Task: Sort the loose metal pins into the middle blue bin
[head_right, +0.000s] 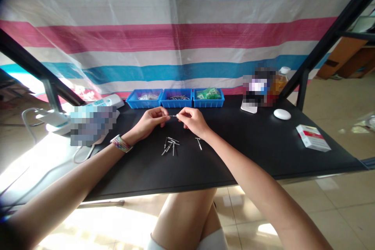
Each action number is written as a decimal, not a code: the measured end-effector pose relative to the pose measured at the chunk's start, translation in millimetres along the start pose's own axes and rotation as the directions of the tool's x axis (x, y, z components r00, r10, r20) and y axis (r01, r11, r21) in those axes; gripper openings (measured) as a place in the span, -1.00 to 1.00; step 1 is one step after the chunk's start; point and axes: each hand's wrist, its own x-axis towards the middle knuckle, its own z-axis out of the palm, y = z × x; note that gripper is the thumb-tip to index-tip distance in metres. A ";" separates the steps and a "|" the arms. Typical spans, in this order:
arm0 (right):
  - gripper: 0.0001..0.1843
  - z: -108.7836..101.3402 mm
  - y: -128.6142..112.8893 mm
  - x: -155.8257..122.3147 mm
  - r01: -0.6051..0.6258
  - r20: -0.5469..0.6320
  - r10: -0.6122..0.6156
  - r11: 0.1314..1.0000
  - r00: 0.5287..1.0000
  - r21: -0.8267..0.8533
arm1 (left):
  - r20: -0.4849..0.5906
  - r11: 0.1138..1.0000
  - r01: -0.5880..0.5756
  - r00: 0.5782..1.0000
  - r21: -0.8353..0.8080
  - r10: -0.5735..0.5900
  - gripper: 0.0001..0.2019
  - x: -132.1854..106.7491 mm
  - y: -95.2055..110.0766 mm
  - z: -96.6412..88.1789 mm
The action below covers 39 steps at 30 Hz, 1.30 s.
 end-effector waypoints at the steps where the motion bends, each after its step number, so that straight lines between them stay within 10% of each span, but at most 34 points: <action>1: -0.71 0.4 -0.9 -0.5 0.012 -0.004 -0.012 1.000 1.000 0.000 | 0.007 1.000 0.005 1.000 -0.013 -0.005 -0.60 -0.3 0.2 -0.2; 23: -0.82 2.2 -2.5 -3.4 0.140 -0.052 -0.145 0.986 0.988 -0.087 | 0.063 0.999 0.032 0.997 0.037 -0.035 -0.56 0.6 -3.5 -2.7; 39: -0.77 0.7 2.0 1.5 0.023 -0.071 -0.013 0.990 0.997 0.141 | 0.006 0.999 0.019 1.000 0.029 -0.020 -0.61 0.3 -0.2 0.2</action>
